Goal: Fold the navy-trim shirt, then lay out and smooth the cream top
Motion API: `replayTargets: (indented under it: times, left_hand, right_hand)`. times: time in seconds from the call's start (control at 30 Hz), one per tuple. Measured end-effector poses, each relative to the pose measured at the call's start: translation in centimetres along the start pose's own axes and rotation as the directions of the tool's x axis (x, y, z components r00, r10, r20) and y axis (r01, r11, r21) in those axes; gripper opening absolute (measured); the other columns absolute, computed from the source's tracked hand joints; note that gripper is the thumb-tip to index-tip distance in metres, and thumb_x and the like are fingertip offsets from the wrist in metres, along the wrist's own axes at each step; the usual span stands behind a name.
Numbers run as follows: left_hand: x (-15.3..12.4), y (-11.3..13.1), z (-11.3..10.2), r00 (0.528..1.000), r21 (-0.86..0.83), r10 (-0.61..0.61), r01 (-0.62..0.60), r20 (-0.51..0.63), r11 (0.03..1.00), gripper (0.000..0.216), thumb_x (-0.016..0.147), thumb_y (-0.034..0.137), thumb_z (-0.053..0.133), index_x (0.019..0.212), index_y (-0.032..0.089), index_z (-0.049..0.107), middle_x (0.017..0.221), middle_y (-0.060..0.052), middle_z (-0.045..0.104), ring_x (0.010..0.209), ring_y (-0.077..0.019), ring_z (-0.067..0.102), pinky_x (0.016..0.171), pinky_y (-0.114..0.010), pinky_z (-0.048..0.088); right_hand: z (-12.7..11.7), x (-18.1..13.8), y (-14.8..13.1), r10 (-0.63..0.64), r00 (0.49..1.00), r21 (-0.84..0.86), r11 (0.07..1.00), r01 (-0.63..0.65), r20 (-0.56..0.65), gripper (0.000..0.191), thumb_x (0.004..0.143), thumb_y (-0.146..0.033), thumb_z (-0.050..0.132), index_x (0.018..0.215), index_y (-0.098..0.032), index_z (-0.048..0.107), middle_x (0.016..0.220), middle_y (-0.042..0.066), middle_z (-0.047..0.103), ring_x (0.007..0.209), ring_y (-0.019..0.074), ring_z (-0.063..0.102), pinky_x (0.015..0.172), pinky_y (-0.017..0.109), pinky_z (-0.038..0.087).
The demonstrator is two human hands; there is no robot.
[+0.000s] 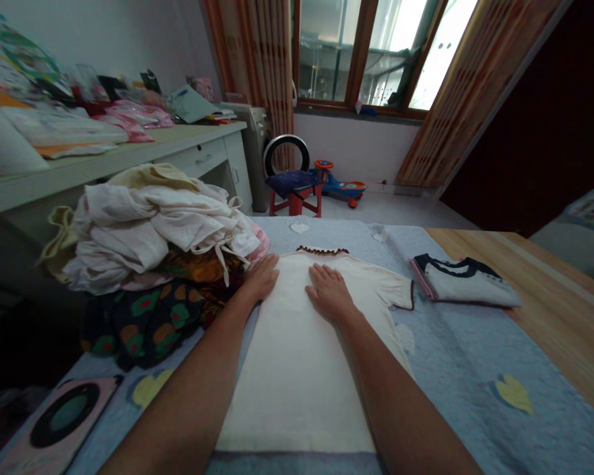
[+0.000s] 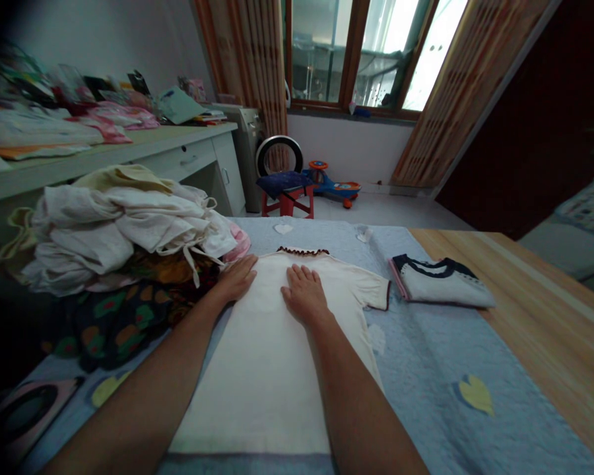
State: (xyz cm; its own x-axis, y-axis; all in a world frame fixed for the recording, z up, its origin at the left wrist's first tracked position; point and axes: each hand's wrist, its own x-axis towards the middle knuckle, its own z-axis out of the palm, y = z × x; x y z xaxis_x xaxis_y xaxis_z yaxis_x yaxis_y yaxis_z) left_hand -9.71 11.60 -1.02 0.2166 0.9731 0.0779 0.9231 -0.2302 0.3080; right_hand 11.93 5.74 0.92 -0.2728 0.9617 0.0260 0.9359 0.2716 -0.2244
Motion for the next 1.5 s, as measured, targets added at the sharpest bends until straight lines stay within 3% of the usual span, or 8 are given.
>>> replayTargets:
  times: [0.3,0.5,0.73,1.0,1.2,1.27,1.37,1.5]
  left_hand:
    - [-1.3,2.9,0.1,0.993,0.243,0.066,-0.041,-0.096,0.969,0.048,0.095,0.01,0.032,0.14,0.011,0.046,0.148,-0.018,0.045,0.138,-0.0258,0.041,0.114,-0.039,0.031]
    - [-2.0,5.2,0.9,1.0,0.207,-0.015,0.02,-0.028,0.978,0.058,0.097,0.048,0.042,0.146,0.018,0.039,0.155,-0.018,0.034,0.144,-0.0374,0.026,0.114,-0.051,0.026]
    - [-1.7,4.5,0.7,0.999,0.174,-0.043,0.04,0.012,0.984,0.065,0.096,0.058,0.036,0.151,0.022,0.033,0.159,-0.015,0.027,0.146,-0.0383,0.023,0.114,-0.052,0.022]
    - [-0.8,3.3,0.7,0.992,0.113,-0.125,0.125,-0.003,0.986,0.072,0.097,0.06,0.028,0.153,0.015,0.024,0.158,-0.021,0.027,0.147,-0.0328,0.023,0.115,-0.047,0.023]
    - [-0.9,3.6,0.9,0.98,0.168,-0.196,0.198,-0.03,0.966,0.076,0.094,0.062,0.035,0.15,0.011,0.032,0.157,-0.022,0.028,0.147,-0.0362,0.021,0.116,-0.05,0.022]
    - [-1.0,3.9,0.7,0.987,0.188,-0.149,0.157,-0.058,0.969,0.071,0.094,0.057,0.04,0.147,0.01,0.036,0.156,-0.022,0.029,0.146,-0.0363,0.022,0.117,-0.051,0.022]
    - [-0.9,4.1,0.6,0.995,0.205,0.042,-0.021,-0.095,0.979,0.053,0.096,0.036,0.042,0.143,0.012,0.043,0.156,-0.018,0.033,0.146,-0.0307,0.025,0.118,-0.049,0.022]
    - [-0.4,4.1,1.0,0.974,0.151,0.226,-0.22,-0.024,0.964,0.047,0.096,0.021,0.035,0.142,0.012,0.045,0.153,-0.013,0.041,0.144,-0.0211,0.033,0.117,-0.038,0.027]
  right_hand:
    - [0.0,0.0,0.0,-0.001,1.0,0.015,1.0,0.001,-0.007,0.058,0.096,-0.04,0.04,0.149,-0.017,0.036,0.158,0.008,0.031,0.145,0.0258,0.025,0.118,0.045,0.012]
    - [0.3,0.1,0.1,-0.005,1.0,0.02,1.0,0.005,-0.028,0.058,0.096,-0.04,0.04,0.149,-0.017,0.036,0.157,0.007,0.033,0.145,0.0253,0.025,0.118,0.044,0.012]
    - [0.4,0.2,0.2,-0.007,1.0,0.017,1.0,0.007,-0.028,0.058,0.096,-0.04,0.04,0.149,-0.017,0.037,0.157,0.007,0.033,0.145,0.0251,0.026,0.118,0.045,0.013]
    - [0.1,0.0,0.1,-0.011,1.0,0.005,1.0,0.011,-0.025,0.058,0.096,-0.04,0.04,0.15,-0.017,0.035,0.158,0.008,0.032,0.145,0.0241,0.025,0.118,0.044,0.013]
    - [0.3,0.1,0.1,-0.012,1.0,0.001,1.0,0.012,-0.025,0.059,0.096,-0.041,0.04,0.15,-0.017,0.035,0.158,0.007,0.032,0.145,0.0243,0.024,0.118,0.043,0.012]
    - [0.3,0.1,0.1,-0.007,1.0,-0.002,1.0,0.007,-0.031,0.058,0.096,-0.041,0.04,0.15,-0.018,0.035,0.157,0.007,0.033,0.145,0.0243,0.025,0.118,0.043,0.012]
    - [0.2,0.1,0.0,-0.002,1.0,-0.004,1.0,0.001,-0.023,0.058,0.096,-0.041,0.04,0.15,-0.018,0.036,0.157,0.007,0.033,0.145,0.0243,0.025,0.118,0.043,0.012]
    - [0.1,0.2,0.0,-0.004,1.0,0.0,1.0,0.004,-0.017,0.058,0.096,-0.041,0.04,0.15,-0.018,0.036,0.158,0.007,0.032,0.145,0.0245,0.025,0.118,0.043,0.013]
